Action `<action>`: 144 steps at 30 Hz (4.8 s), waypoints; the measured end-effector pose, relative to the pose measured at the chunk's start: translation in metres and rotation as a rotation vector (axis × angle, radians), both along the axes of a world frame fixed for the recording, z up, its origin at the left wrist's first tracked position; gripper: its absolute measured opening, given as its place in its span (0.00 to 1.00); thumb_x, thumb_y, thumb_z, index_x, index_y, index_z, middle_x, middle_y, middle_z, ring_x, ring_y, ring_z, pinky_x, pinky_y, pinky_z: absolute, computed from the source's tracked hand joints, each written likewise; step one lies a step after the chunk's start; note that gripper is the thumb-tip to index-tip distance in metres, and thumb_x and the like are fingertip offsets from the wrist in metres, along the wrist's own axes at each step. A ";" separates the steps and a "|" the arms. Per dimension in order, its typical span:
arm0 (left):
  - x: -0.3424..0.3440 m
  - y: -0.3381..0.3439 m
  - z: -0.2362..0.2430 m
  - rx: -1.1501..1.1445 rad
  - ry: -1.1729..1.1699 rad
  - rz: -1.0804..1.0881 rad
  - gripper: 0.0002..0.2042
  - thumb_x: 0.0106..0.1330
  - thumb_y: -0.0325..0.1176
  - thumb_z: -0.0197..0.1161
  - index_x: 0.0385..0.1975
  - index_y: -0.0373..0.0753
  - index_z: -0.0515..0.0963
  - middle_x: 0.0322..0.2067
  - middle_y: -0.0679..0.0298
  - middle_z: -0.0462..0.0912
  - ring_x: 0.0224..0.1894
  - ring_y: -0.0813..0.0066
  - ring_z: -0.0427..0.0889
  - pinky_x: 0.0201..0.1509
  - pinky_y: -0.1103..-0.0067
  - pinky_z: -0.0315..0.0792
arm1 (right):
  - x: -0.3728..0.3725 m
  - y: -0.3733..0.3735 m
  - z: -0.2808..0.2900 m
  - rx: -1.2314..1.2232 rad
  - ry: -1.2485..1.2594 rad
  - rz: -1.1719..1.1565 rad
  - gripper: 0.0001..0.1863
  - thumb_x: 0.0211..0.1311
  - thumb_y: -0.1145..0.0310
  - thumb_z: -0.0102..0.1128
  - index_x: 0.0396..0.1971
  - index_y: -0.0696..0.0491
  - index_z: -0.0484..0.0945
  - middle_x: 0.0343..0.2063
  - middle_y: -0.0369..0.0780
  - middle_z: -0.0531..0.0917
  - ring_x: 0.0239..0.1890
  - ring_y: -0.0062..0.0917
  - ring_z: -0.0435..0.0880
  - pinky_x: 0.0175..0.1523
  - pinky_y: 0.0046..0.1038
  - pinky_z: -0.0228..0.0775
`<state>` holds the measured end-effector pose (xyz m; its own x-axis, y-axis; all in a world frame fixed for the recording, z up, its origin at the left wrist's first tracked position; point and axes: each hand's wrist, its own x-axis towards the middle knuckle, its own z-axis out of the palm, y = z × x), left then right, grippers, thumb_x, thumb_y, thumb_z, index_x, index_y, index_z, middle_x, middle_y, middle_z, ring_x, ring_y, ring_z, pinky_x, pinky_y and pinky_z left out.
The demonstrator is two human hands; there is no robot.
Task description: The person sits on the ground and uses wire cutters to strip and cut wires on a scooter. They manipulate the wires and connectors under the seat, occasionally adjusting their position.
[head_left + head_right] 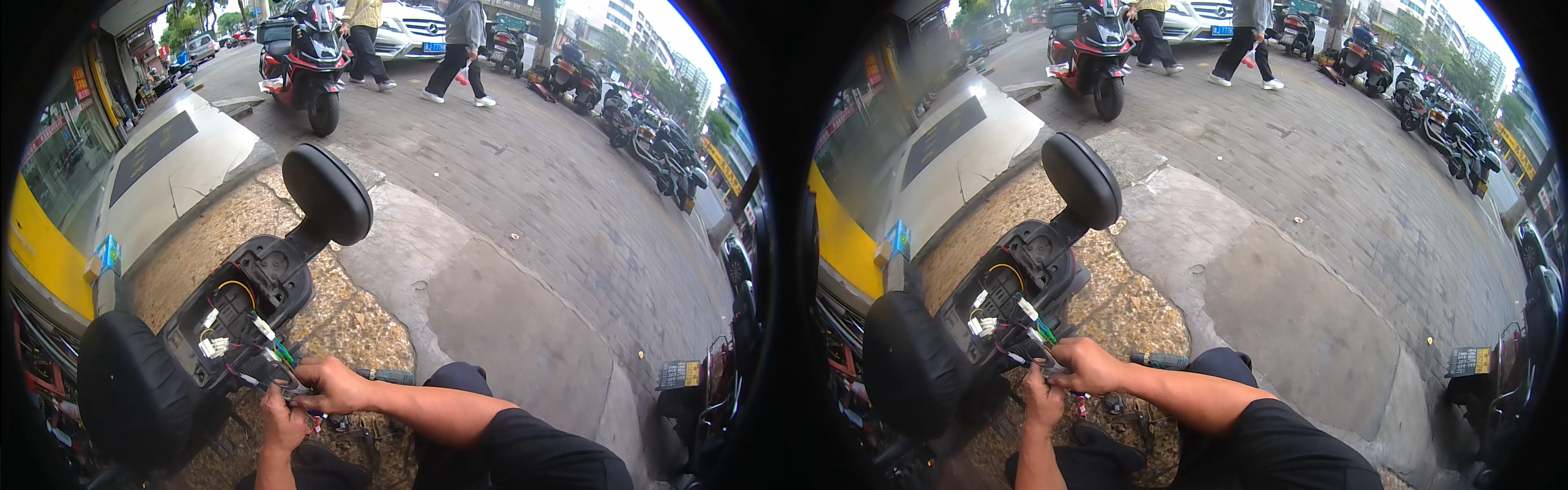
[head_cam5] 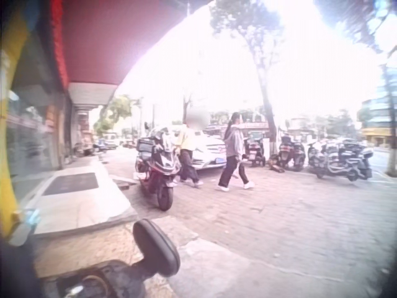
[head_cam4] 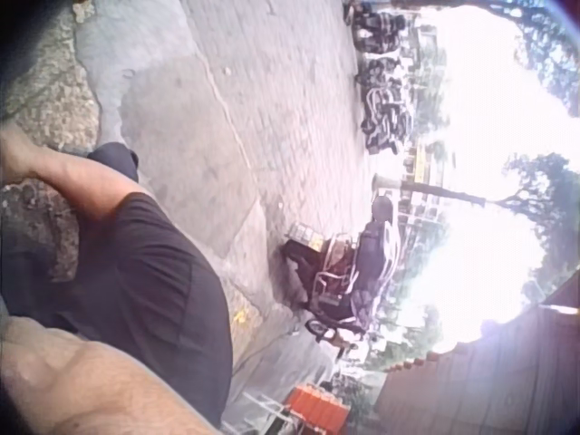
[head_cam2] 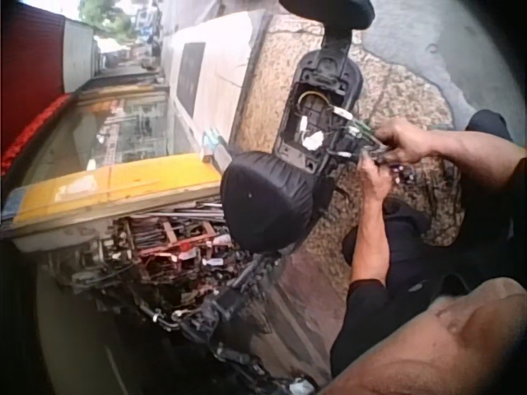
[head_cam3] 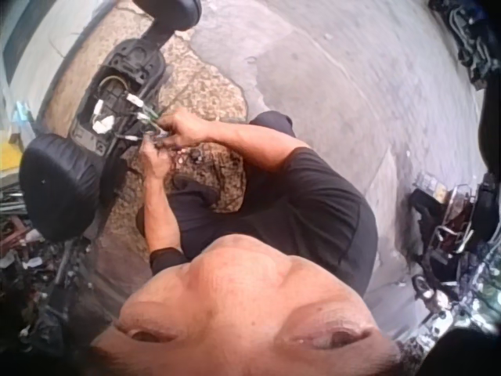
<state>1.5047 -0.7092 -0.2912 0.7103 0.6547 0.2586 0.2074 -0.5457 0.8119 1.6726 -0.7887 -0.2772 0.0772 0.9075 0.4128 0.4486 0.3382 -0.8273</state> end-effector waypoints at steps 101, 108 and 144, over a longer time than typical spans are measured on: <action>-0.003 -0.001 -0.010 0.431 -0.115 -0.047 0.16 0.65 0.44 0.65 0.38 0.37 0.73 0.28 0.59 0.78 0.26 0.56 0.81 0.30 0.67 0.72 | 0.003 -0.016 0.036 -0.047 0.300 0.098 0.05 0.45 0.78 0.58 0.23 0.57 0.72 0.19 0.48 0.77 0.26 0.48 0.80 0.30 0.39 0.71; -0.004 0.000 -0.012 0.463 -0.121 -0.025 0.19 0.63 0.48 0.67 0.37 0.37 0.72 0.28 0.58 0.78 0.26 0.56 0.81 0.30 0.67 0.74 | 0.000 -0.018 0.030 -0.056 0.253 0.102 0.05 0.46 0.77 0.59 0.24 0.58 0.72 0.20 0.49 0.77 0.27 0.49 0.81 0.31 0.40 0.72; 0.016 -0.018 -0.040 0.232 -0.163 0.073 0.12 0.63 0.38 0.63 0.37 0.37 0.73 0.31 0.57 0.79 0.31 0.60 0.80 0.37 0.69 0.73 | -0.033 -0.002 0.000 0.333 0.122 -0.314 0.14 0.49 0.56 0.65 0.35 0.44 0.78 0.24 0.41 0.82 0.29 0.45 0.83 0.30 0.46 0.73</action>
<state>1.5206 -0.7273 -0.3313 0.6001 0.6125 0.5146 0.1297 -0.7093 0.6929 1.6394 -0.7904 -0.2772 0.3927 0.6521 0.6485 0.4782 0.4575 -0.7497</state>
